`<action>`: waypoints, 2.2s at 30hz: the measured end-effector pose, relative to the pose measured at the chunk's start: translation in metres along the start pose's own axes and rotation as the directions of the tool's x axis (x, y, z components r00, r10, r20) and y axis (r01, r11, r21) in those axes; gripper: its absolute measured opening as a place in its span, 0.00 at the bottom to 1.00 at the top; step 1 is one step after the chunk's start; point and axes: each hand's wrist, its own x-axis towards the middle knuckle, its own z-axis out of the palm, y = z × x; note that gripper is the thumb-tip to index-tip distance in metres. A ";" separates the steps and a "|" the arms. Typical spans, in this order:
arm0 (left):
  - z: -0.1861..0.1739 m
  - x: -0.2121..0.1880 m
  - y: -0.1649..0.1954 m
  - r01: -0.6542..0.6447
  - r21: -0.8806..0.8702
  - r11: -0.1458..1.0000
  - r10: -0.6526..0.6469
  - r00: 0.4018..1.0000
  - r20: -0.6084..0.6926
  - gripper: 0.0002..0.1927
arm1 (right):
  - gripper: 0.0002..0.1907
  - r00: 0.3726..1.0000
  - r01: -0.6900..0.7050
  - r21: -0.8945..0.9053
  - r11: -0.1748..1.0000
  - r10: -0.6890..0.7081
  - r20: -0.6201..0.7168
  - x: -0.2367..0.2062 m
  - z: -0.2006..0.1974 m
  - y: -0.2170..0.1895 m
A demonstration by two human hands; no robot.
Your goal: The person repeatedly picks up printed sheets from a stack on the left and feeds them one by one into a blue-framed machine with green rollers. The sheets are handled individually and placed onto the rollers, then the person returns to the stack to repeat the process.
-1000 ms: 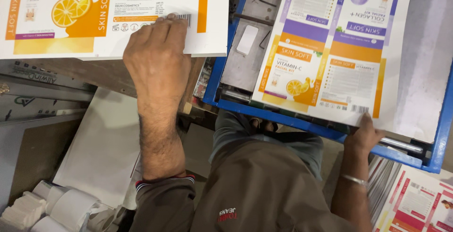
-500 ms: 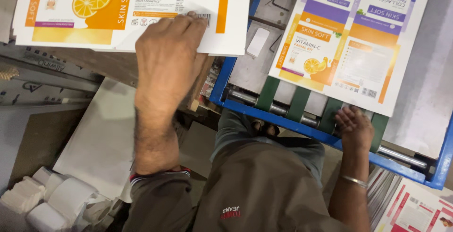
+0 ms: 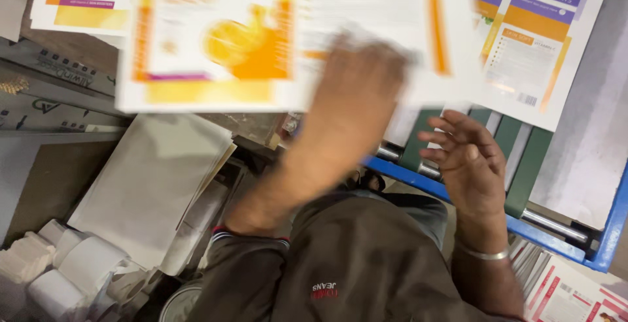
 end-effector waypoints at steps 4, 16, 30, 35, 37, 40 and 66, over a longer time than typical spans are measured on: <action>0.001 -0.007 0.063 -0.116 0.037 0.993 0.111 0.987 0.117 0.29 | 0.32 0.986 0.035 0.090 0.995 -0.020 -0.164 0.012 0.042 -0.008; -0.036 -0.037 -0.026 0.134 0.103 0.986 -0.136 0.990 0.020 0.28 | 0.26 0.683 0.175 -0.162 0.971 -0.238 -0.691 -0.024 -0.110 0.016; -0.035 -0.024 -0.056 0.212 0.138 0.967 -0.188 0.967 -0.170 0.18 | 0.25 0.326 0.036 -0.257 0.966 -0.254 -0.911 -0.146 -0.196 0.039; -0.031 -0.030 -0.057 0.208 0.188 0.960 -0.145 0.942 -0.301 0.24 | 0.26 0.454 0.079 -0.322 0.944 -0.321 -0.831 -0.177 -0.169 0.055; -0.028 -0.032 -0.058 0.218 0.178 0.959 -0.157 0.939 -0.306 0.24 | 0.27 0.434 0.041 -0.319 0.947 -0.305 -0.848 -0.182 -0.156 0.059; -0.027 -0.033 -0.061 0.215 0.152 0.965 -0.166 0.944 -0.286 0.23 | 0.26 0.390 0.009 -0.324 0.946 -0.301 -0.870 -0.181 -0.145 0.061; -0.027 -0.029 -0.068 0.184 0.188 0.965 -0.131 0.956 -0.264 0.22 | 0.19 0.593 -0.138 -0.045 0.989 0.046 -0.804 -0.070 -0.176 0.042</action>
